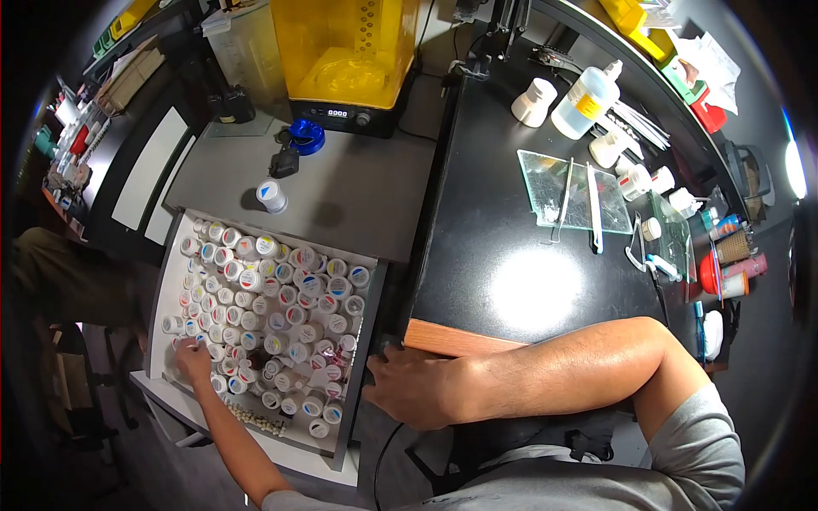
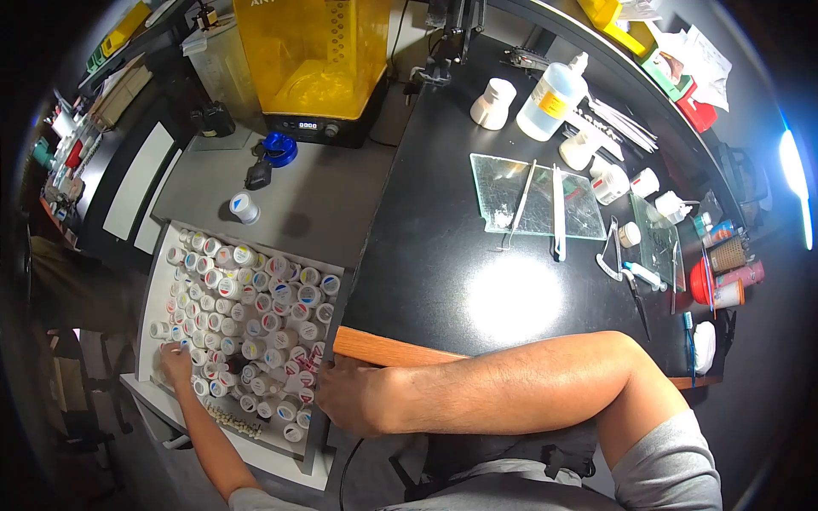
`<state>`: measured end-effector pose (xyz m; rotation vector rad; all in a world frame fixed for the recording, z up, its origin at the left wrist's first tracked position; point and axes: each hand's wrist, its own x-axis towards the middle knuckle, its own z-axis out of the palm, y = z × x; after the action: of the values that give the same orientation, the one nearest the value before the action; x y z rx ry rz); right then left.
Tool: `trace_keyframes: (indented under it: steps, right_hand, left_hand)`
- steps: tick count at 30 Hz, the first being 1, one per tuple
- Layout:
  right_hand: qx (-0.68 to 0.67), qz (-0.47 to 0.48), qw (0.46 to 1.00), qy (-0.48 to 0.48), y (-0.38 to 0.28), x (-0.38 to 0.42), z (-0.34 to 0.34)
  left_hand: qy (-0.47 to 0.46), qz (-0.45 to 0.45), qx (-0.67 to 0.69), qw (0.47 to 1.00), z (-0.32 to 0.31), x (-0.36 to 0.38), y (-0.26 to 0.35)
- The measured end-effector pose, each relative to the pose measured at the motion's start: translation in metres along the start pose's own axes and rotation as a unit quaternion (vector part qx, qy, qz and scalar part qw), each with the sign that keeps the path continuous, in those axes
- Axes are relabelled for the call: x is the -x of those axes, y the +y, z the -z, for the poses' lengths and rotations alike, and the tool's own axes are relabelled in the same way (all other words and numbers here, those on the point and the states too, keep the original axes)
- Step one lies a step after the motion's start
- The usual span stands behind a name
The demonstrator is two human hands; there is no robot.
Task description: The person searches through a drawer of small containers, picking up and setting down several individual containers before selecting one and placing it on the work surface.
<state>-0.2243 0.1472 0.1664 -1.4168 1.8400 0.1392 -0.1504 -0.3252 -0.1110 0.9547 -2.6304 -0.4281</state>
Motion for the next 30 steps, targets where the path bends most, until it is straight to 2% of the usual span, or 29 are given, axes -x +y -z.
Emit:
trace_keyframes:
  steps: [1, 2, 5, 6, 9, 10, 13, 15, 17, 20, 23, 27, 30]
  right_hand:
    - [0.011, 0.008, 1.0, -0.006, 0.0, -0.001, 0.001]
    - [0.022, 0.015, 1.0, -0.012, 0.0, -0.002, 0.001]
    - [0.041, 0.011, 0.999, 0.006, 0.0, -0.003, -0.002]
    - [0.042, 0.007, 0.999, 0.017, 0.0, -0.004, -0.006]
    - [0.089, 0.009, 0.995, 0.043, 0.0, -0.009, -0.02]
    - [0.095, 0.015, 0.994, 0.047, 0.0, -0.011, -0.023]
    - [0.097, 0.015, 0.993, 0.067, -0.001, -0.012, -0.029]
    - [0.071, -0.01, 0.993, 0.097, -0.002, -0.008, -0.029]
    - [0.098, 0.012, 0.993, 0.071, -0.001, -0.004, -0.022]
    - [0.115, 0.028, 0.991, 0.067, 0.0, -0.006, -0.023]
    - [0.124, 0.037, 0.99, 0.062, 0.001, -0.002, -0.018]
    - [0.102, 0.017, 0.991, 0.089, -0.001, -0.007, -0.024]
    - [0.109, 0.035, 0.992, 0.052, 0.0, -0.003, -0.015]
  left_hand:
    - [0.038, 0.028, 0.023, 0.999, 0.009, -0.006, 0.017]
    - [0.005, 0.141, 0.012, 0.99, 0.019, -0.008, 0.034]
    - [0.053, 0.101, -0.046, 0.992, -0.021, -0.029, -0.008]
    - [0.019, 0.148, -0.026, 0.988, -0.015, -0.03, 0.006]
    - [-0.03, 0.192, -0.07, 0.978, -0.005, -0.041, 0.028]
    - [-0.042, 0.181, -0.081, 0.979, -0.003, -0.043, 0.029]
    - [-0.056, 0.246, -0.096, 0.963, 0.001, -0.045, 0.04]
    - [-0.044, 0.213, -0.113, 0.969, -0.001, -0.046, 0.031]
    - [-0.051, 0.169, -0.107, 0.978, 0.005, -0.043, 0.031]
    - [-0.02, 0.172, -0.102, 0.98, 0.008, -0.039, 0.033]
    - [-0.016, 0.131, -0.093, 0.987, 0.001, -0.036, 0.015]
    - [-0.032, 0.133, -0.069, 0.988, -0.001, -0.034, 0.006]
    - [-0.047, 0.144, -0.08, 0.985, 0.003, -0.034, 0.019]
